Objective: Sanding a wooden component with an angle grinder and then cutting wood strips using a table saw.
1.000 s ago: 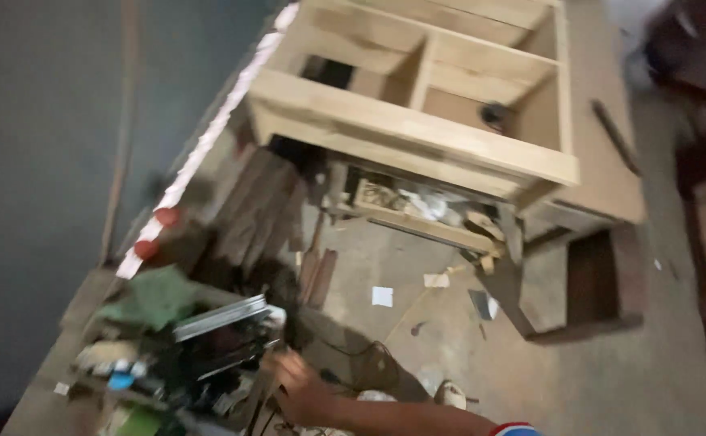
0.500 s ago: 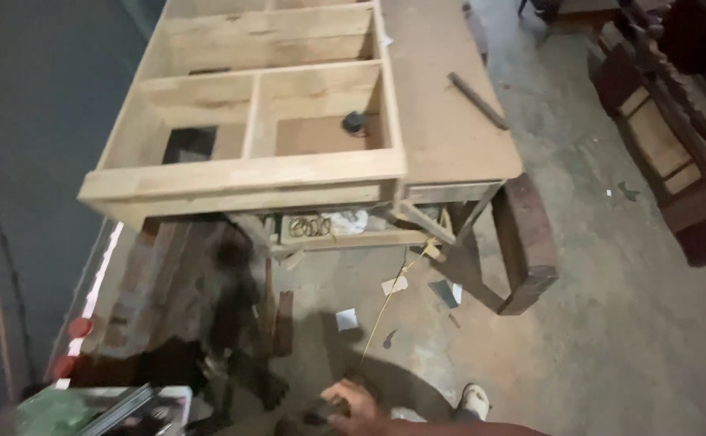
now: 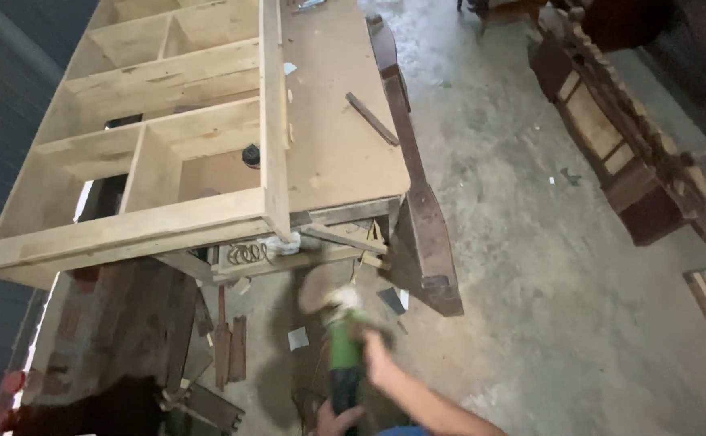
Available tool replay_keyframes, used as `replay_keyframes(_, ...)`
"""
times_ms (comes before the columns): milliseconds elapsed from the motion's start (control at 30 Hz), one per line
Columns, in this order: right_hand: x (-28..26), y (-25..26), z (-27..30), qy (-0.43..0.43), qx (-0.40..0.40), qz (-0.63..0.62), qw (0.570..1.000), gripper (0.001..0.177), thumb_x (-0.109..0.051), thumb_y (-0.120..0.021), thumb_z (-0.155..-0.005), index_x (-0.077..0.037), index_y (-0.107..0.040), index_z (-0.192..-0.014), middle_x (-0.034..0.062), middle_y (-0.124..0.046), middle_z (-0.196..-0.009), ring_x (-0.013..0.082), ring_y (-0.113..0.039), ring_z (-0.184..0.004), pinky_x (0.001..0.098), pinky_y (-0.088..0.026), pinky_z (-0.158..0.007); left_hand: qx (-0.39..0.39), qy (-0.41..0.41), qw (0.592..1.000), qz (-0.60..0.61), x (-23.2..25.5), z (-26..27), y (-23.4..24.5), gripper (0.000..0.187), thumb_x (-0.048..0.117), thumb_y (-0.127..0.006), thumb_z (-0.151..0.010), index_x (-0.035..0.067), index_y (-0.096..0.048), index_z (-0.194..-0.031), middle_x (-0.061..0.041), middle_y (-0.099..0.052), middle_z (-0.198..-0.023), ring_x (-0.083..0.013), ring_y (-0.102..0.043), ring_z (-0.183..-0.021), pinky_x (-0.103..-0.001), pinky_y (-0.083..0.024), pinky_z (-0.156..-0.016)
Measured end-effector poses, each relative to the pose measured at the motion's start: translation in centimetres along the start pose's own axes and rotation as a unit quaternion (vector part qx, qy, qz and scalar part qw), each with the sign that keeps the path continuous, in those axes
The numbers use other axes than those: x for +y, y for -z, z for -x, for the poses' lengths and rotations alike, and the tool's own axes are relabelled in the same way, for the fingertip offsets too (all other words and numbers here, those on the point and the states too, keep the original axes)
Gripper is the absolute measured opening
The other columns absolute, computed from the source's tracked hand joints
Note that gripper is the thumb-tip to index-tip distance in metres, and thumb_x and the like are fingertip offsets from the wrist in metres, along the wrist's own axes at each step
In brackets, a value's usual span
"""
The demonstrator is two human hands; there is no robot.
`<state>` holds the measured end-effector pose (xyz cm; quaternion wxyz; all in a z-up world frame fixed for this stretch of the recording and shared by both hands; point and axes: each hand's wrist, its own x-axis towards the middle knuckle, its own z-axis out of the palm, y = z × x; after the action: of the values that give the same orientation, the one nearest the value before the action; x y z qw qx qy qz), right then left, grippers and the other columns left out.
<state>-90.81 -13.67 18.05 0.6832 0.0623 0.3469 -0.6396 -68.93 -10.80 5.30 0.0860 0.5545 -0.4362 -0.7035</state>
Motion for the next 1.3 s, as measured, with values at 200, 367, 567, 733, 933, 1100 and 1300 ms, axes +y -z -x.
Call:
replay_keyframes(200,-10.5,13.1,4.5,0.118,0.01,-0.172,0.978,0.054,-0.046,-0.063,-0.092,0.005,-0.065,-0.108,0.0205,-0.072,-0.092,0.0332,-0.071,-0.078,0.0432,-0.06,-0.074,-0.15,-0.071,0.971,-0.171,19.8,9.6,-16.6,0.055,0.042,-0.084,-0.057,0.018,-0.076,-0.105,0.004,-0.074,-0.095,-0.0088,-0.064,-0.087,-0.029,-0.05,-0.077)
replay_keyframes(367,-19.1,23.0,7.1,0.251,0.095,-0.194,0.944,0.041,-0.034,-0.063,-0.094,0.006,-0.066,-0.104,0.02,-0.071,-0.088,0.0326,-0.069,-0.074,0.0424,-0.06,-0.073,-0.064,-0.114,0.931,-0.34,22.5,10.4,-27.8,0.048,0.064,-0.065,-0.08,0.025,-0.059,-0.108,-0.005,-0.072,-0.089,-0.0306,-0.07,-0.096,-0.039,-0.049,-0.082)
replay_keyframes(567,-33.4,33.6,10.7,0.257,0.267,-0.14,0.918,0.025,-0.039,-0.076,-0.09,-0.015,-0.068,-0.087,0.0082,-0.07,-0.075,0.0232,-0.068,-0.064,0.0343,-0.057,-0.062,-0.016,-0.133,0.95,-0.281,26.3,7.9,-44.8,0.05,0.05,-0.075,-0.079,0.026,-0.055,-0.119,-0.004,-0.074,-0.109,-0.0309,-0.069,-0.104,-0.044,-0.049,-0.085)
replay_keyframes(733,-44.7,40.5,14.6,0.295,0.055,-0.169,0.939,0.09,-0.068,-0.066,-0.096,0.012,-0.057,-0.135,0.0243,-0.07,-0.12,0.0299,-0.071,-0.102,0.0337,-0.059,-0.088,-0.084,-0.146,0.942,-0.29,27.4,2.7,-58.2,0.045,0.062,-0.066,-0.085,0.028,-0.053,-0.112,-0.001,-0.067,-0.108,-0.0324,-0.064,-0.099,-0.048,-0.045,-0.079)
replay_keyframes(933,-58.4,43.7,9.5,0.329,0.099,-0.172,0.923,0.03,-0.033,-0.069,-0.091,-0.003,-0.066,-0.098,0.0118,-0.068,-0.089,0.0265,-0.068,-0.08,0.0393,-0.057,-0.076,0.005,-0.253,0.945,-0.205,30.6,-3.1,-67.2,0.045,0.045,-0.069,-0.095,0.018,-0.043,-0.119,-0.007,-0.059,-0.083,-0.0358,-0.059,-0.068,-0.046,-0.041,-0.062)
replay_keyframes(1100,-66.8,40.0,4.1,0.286,0.178,-0.142,0.93,0.015,-0.024,-0.071,-0.083,-0.013,-0.063,-0.089,0.0074,-0.067,-0.083,0.0235,-0.068,-0.074,0.0352,-0.056,-0.069,0.137,-0.44,0.881,-0.107,35.4,-7.5,-69.9,0.009,0.012,-0.062,-0.097,0.008,-0.059,-0.104,-0.014,-0.057,-0.105,-0.0344,-0.06,-0.091,-0.042,-0.048,-0.081)
replay_keyframes(1300,-75.5,36.4,-8.5,0.234,0.203,-0.057,0.949,0.015,-0.023,-0.072,-0.078,-0.014,-0.061,-0.084,0.0084,-0.065,-0.073,0.0252,-0.068,-0.067,0.0374,-0.055,-0.062,0.284,-0.512,0.795,-0.16,40.2,-20.3,-71.0,0.003,0.01,-0.069,-0.096,0.011,-0.067,-0.098,-0.011,-0.067,-0.105,-0.0305,-0.066,-0.074,-0.042,-0.053,-0.06)
